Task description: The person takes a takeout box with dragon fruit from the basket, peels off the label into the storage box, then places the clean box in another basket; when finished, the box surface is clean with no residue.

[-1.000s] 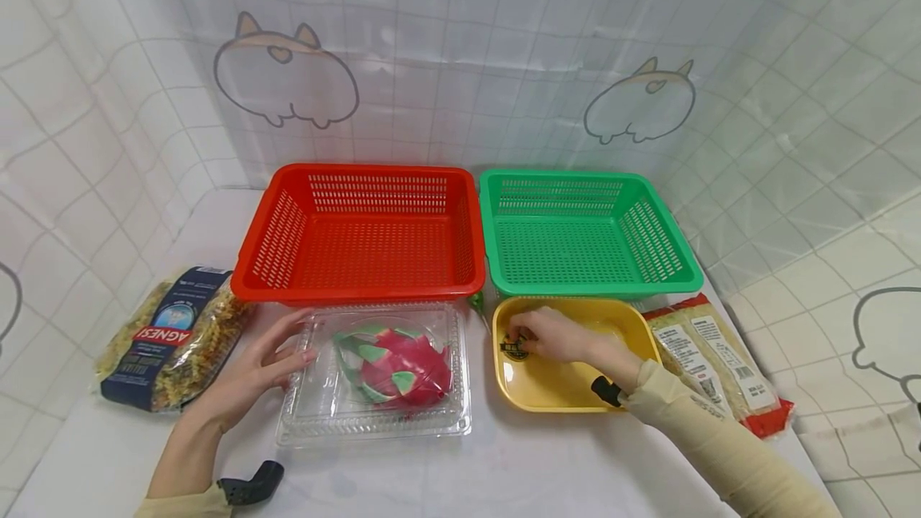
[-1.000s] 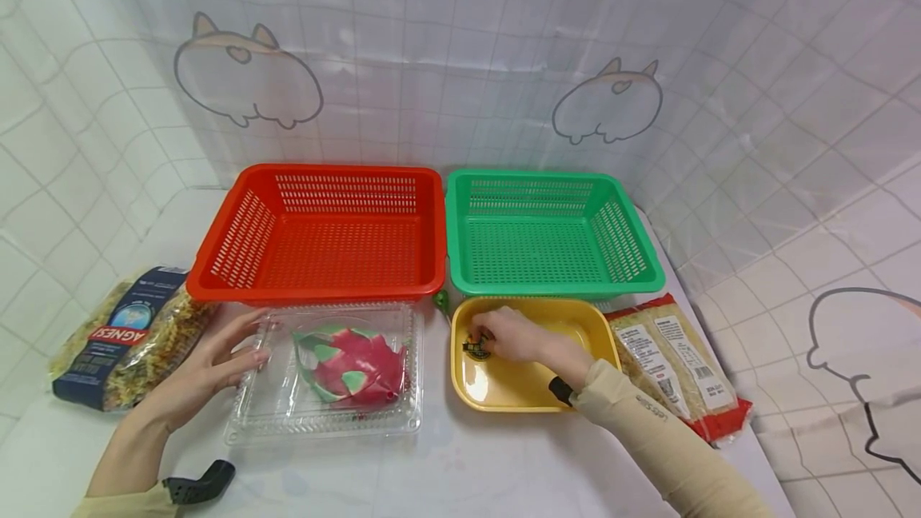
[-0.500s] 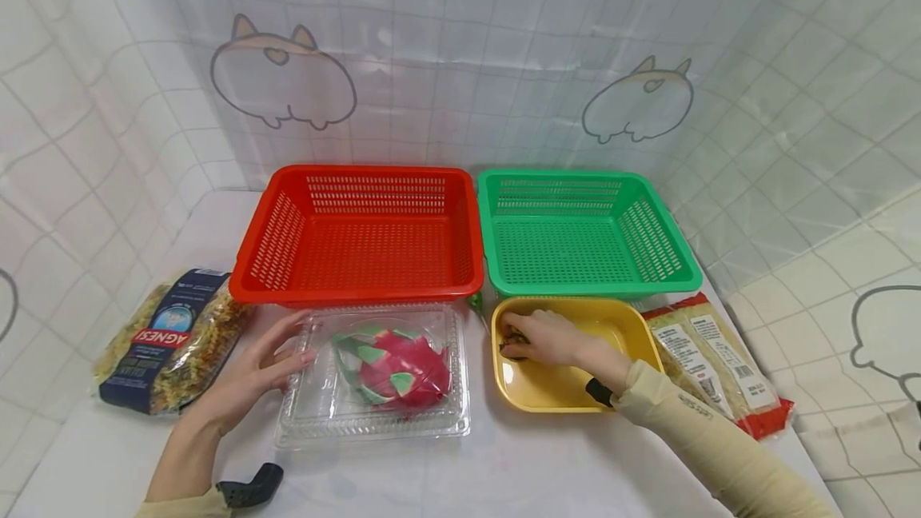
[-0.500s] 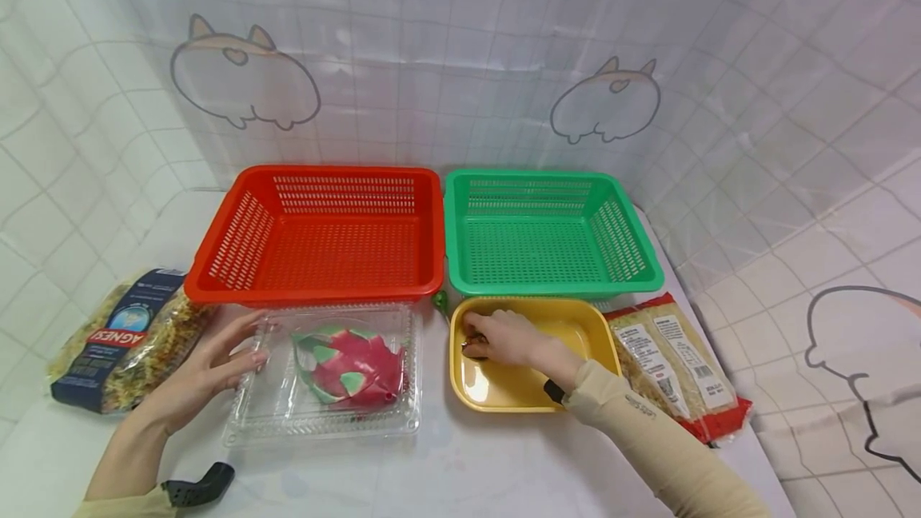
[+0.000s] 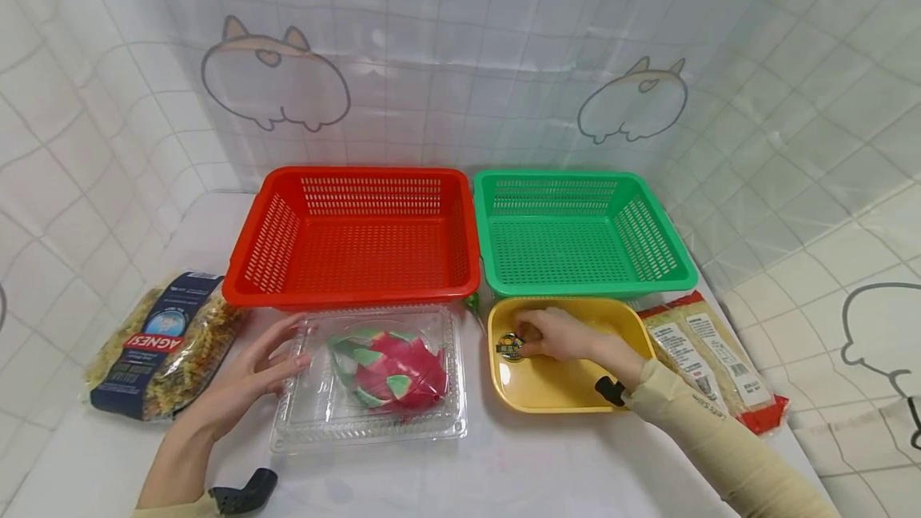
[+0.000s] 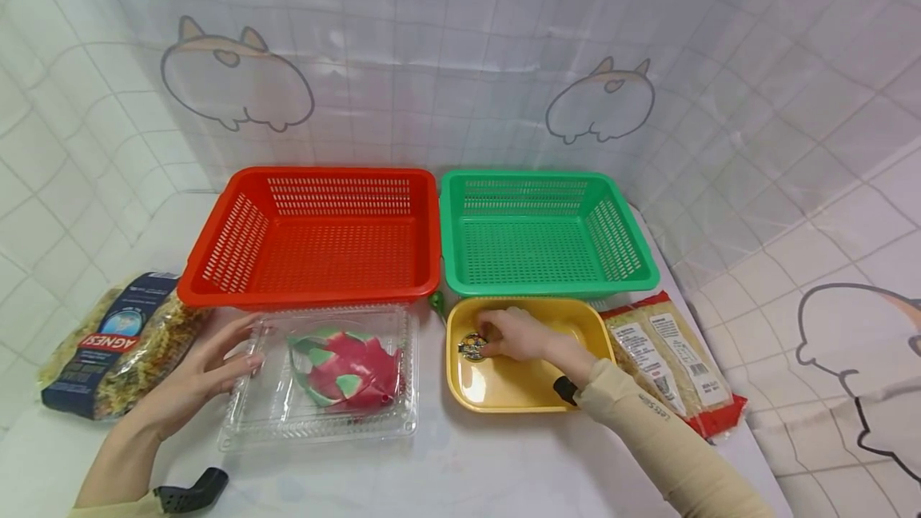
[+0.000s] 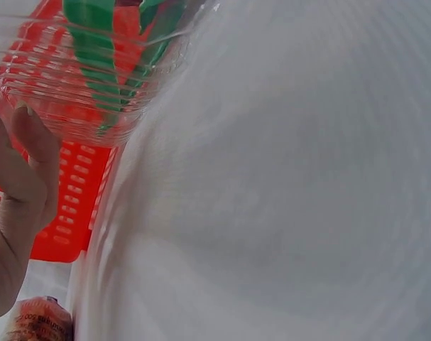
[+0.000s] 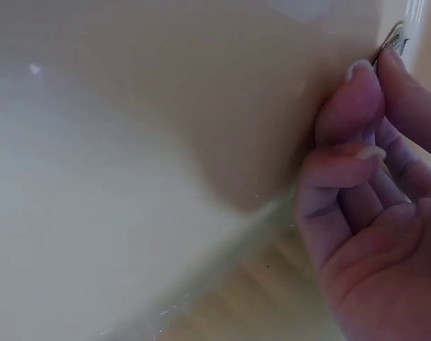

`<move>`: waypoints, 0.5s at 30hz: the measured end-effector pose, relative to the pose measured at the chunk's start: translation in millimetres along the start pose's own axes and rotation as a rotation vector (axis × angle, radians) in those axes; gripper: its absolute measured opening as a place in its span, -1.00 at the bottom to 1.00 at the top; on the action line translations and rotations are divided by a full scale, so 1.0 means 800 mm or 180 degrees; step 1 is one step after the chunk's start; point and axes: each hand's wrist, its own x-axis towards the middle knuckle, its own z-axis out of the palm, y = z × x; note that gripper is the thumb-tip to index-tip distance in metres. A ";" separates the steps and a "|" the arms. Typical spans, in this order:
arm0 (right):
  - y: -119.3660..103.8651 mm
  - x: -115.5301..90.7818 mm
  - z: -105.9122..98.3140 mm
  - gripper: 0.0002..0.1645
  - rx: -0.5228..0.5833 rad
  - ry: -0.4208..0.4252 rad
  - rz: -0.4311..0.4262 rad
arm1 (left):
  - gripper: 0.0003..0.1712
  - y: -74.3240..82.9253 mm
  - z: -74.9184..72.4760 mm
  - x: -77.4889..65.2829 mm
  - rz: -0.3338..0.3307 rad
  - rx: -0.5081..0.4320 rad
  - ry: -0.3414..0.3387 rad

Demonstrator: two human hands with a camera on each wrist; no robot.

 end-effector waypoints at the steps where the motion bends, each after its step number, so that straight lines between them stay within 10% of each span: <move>1: 0.000 -0.001 -0.001 -0.72 0.0019 0.0001 0.0004 | -0.18 0.000 0.000 0.000 -0.0004 -0.0005 0.0002; 15: 0.004 -0.013 -0.018 -0.88 0.0229 -0.0268 0.0035 | -0.17 0.002 -0.001 -0.002 -0.0041 -0.0027 0.0000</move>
